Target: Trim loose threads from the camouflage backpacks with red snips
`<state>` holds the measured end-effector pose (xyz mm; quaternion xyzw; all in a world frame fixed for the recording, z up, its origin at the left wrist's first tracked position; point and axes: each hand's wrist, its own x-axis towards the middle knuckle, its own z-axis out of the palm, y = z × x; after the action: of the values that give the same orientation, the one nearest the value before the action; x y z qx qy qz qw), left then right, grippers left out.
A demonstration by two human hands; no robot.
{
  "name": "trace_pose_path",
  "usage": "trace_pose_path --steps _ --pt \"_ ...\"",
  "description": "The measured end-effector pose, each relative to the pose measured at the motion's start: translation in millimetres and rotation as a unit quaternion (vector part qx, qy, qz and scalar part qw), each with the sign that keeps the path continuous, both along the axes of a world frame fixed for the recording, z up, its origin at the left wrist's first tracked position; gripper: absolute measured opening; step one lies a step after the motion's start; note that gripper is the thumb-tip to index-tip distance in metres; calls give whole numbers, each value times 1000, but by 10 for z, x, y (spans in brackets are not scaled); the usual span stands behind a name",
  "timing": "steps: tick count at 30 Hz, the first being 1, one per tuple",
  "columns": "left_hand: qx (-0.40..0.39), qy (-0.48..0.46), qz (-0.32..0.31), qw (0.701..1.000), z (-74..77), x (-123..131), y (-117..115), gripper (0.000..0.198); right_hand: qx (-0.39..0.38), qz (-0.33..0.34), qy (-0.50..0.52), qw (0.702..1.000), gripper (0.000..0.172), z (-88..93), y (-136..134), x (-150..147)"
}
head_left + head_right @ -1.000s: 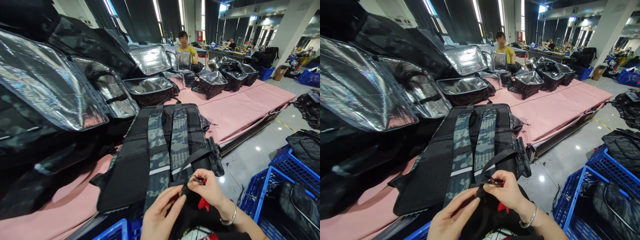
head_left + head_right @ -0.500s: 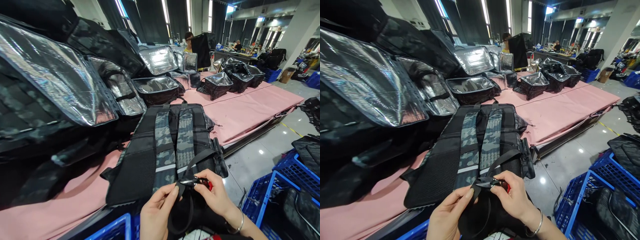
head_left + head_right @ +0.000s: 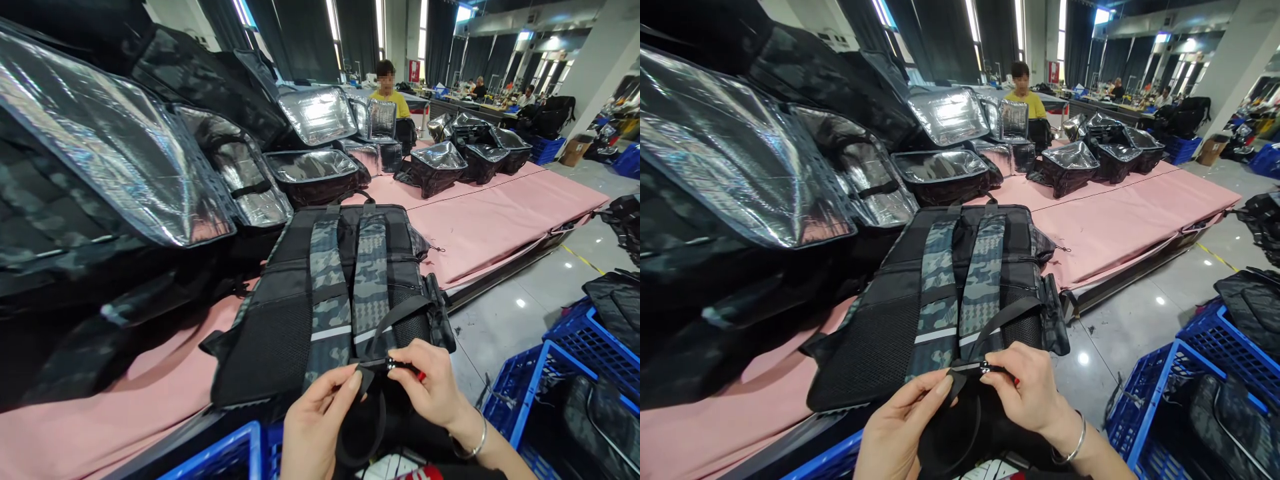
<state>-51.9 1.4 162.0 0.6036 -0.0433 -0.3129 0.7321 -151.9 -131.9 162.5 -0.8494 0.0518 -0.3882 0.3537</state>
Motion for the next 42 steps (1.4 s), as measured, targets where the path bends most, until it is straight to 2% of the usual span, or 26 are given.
trace_pose_path --steps 4,9,16,22,29,32,36,39,42 --pt "-13 34 -24 999 -4 39 18 38 47 -15 -3 999 14 -60 -57 -44" --pt "-23 42 -24 999 9 66 26 36 0 -24 17 1000 18 -125 -110 -123" --pt "-6 38 2 999 15 34 -12 42 -30 -17 22 999 19 -54 -63 -122" --pt "-2 21 -11 1000 19 23 0 41 -52 -3 16 999 17 -54 -101 -120" --pt "-8 22 -33 999 -11 31 -3 40 -48 7 31 998 14 -88 -125 -121" --pt "-16 36 -41 998 -12 26 -5 39 -11 7 21 1000 11 -105 -110 -127" --pt "-11 46 -32 998 14 -5 -49 41 58 -5 12 998 12 -82 -58 -121" --pt "8 47 -26 999 29 14 -70 47 44 -5 33 998 12 -48 -19 -97" --pt "55 8 56 997 24 157 1 58 61 1 17 998 9 -47 1 -87"
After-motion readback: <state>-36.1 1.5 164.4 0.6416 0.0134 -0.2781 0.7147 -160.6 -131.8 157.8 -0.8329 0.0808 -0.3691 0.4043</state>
